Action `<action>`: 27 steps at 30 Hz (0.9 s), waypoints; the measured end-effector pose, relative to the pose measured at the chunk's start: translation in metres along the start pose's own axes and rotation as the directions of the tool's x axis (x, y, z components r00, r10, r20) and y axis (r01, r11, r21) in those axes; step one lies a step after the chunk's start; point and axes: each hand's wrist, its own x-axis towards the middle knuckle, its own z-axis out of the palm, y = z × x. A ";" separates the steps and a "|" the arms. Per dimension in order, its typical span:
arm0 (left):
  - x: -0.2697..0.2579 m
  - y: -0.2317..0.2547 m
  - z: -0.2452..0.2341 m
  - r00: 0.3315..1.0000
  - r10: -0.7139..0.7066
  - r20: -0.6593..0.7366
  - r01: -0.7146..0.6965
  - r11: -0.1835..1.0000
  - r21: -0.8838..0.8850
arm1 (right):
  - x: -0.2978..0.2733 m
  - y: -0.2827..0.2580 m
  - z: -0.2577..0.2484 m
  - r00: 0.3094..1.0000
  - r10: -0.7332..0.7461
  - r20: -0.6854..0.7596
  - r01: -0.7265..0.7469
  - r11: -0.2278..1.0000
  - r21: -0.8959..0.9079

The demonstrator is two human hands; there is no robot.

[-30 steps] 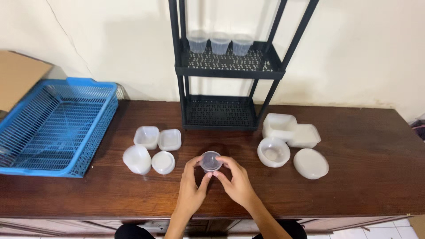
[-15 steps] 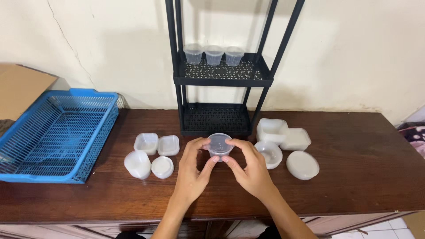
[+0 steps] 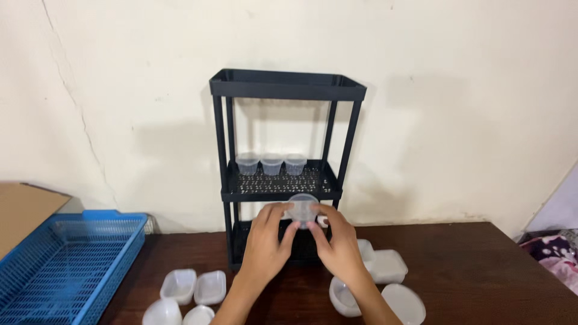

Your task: The person repeatedly picks up small transparent plastic containers from a wooden table, opens them, and places them on the top shelf of a black two-tier rack. The person handles the containers one at a time, opening each before placing it on the rack.

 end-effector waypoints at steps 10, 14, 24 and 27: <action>0.082 -0.053 0.054 0.995 0.042 0.091 -0.052 0.993 0.106 | 0.078 0.035 0.010 0.952 0.297 0.072 -0.282 0.945 -0.166; 0.101 -0.075 0.075 0.985 -0.045 0.165 0.027 0.993 0.114 | 0.089 0.051 0.022 0.974 0.227 0.003 -0.213 0.919 -0.333; 0.126 -0.098 0.104 0.945 -0.246 0.216 0.161 0.924 0.347 | 0.097 0.073 0.042 0.928 0.372 0.013 -0.278 0.717 -0.639; 0.128 -0.113 0.108 0.964 -0.147 0.219 0.027 0.881 0.472 | 0.103 0.084 0.045 0.899 0.431 0.080 -0.249 0.653 -0.715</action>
